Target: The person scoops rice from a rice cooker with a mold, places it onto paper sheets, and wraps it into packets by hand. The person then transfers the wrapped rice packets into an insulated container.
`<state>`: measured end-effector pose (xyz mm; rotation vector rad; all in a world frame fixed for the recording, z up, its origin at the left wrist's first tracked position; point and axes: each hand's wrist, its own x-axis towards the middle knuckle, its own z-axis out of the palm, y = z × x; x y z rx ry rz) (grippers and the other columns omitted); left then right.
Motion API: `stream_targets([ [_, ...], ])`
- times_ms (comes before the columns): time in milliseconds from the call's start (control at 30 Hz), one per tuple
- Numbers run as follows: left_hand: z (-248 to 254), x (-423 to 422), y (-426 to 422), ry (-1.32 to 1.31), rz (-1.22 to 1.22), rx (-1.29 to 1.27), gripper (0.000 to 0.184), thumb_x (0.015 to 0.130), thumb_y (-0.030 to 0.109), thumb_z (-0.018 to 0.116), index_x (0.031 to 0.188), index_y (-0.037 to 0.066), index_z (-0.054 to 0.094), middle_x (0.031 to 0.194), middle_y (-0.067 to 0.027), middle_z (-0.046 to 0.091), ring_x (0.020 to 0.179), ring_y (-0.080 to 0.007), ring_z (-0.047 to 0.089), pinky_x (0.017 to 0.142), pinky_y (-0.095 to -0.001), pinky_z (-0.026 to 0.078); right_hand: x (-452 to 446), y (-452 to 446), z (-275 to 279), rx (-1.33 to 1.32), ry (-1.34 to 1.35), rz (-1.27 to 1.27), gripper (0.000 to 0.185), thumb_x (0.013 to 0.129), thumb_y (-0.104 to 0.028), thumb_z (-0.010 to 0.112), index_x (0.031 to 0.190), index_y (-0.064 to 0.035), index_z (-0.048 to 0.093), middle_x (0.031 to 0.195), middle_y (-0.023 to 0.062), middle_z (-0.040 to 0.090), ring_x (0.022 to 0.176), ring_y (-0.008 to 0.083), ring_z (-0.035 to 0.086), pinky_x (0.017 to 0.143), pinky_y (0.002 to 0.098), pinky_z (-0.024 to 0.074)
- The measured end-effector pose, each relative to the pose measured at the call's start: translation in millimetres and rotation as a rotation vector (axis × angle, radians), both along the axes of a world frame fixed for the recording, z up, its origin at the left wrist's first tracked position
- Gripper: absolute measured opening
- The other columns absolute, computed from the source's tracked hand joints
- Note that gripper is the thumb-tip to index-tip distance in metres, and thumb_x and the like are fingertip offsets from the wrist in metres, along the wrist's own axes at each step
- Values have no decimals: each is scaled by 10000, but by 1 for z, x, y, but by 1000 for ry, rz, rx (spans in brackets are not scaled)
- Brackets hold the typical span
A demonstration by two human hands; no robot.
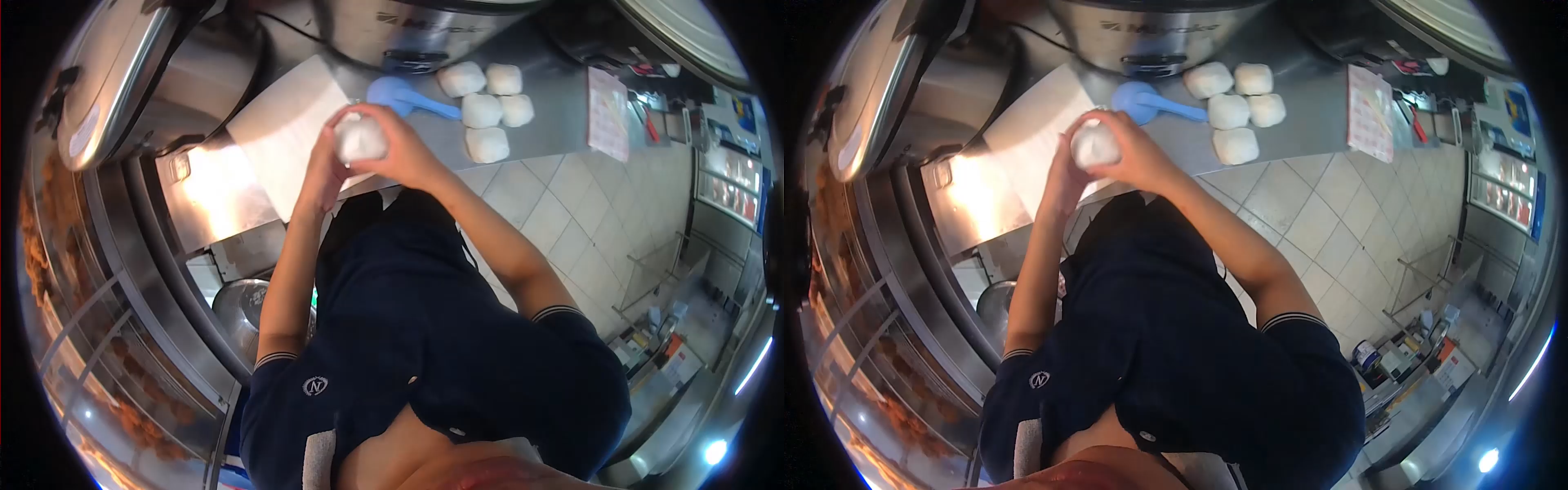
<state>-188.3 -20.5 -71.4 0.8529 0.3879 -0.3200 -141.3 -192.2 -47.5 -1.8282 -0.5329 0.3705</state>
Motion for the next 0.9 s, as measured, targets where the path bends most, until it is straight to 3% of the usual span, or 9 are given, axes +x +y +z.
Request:
stream_targets([
  [67,-8,-8,-24,23,-105,198,516,1010,418,618,1412,110,522,1217,-98,639,1069,-225,668,796,-374,600,-15,-18,9,-39,-54,14,839,690,-133,887,1428,-92,489,1411,132,535,1311,307,515,1104,421,416],
  [167,-1,-24,-52,102,-94,-10,480,1016,365,612,1362,41,535,1217,-133,640,1011,-265,698,785,-417,643,-6,-89,30,-21,206,8,830,705,-143,884,1435,-101,491,1418,85,544,1290,256,528,1066,403,440],
  [267,-10,-47,-75,121,-3,-63,478,1022,375,591,1346,30,520,1215,-167,641,1000,-291,699,756,-431,649,28,-202,1,-382,-465,-246,737,769,-31,782,1446,-131,506,1381,151,560,1276,338,514,1082,454,404],
  [400,-6,-85,-100,235,166,-99,475,1000,501,570,1243,94,603,1092,-116,703,960,-266,711,708,-451,615,69,-303,-79,-760,-504,97,943,696,27,800,1534,-201,436,1521,207,403,1419,413,361,1172,500,318],
  [500,6,-122,-112,229,275,-58,532,983,573,571,1215,99,639,1096,-92,711,964,-242,710,734,-462,600,84,-306,-100,-759,-517,33,888,666,19,815,1467,-232,524,1471,206,416,1377,405,416,1154,479,352],
  [667,23,-195,-121,229,465,-65,559,991,594,545,1262,110,608,1114,-101,695,968,-267,699,752,-454,603,108,-342,-133,-752,-447,-55,849,680,-210,868,1442,-124,501,1355,241,495,1260,437,510,1046,481,441],
  [767,13,-240,-125,252,606,-99,558,979,607,557,1270,135,624,1132,-78,687,996,-253,690,764,-459,606,109,-357,-136,-503,68,-263,684,889,-284,779,1421,13,468,1347,202,571,1200,327,599,1033,447,483],
  [800,15,-257,-125,220,651,-71,542,984,599,555,1262,140,630,1128,-72,689,992,-248,689,751,-453,604,91,-346,-113,-127,426,-352,663,922,-298,745,1428,13,452,1333,186,574,1159,318,614,1008,432,509],
  [900,-6,-313,-126,131,868,-102,476,1006,564,542,1217,149,642,1117,-51,694,975,-214,691,693,-415,590,33,-284,-58,109,615,-179,657,956,-405,672,1445,-28,448,1351,167,562,1195,294,591,997,421,518],
])
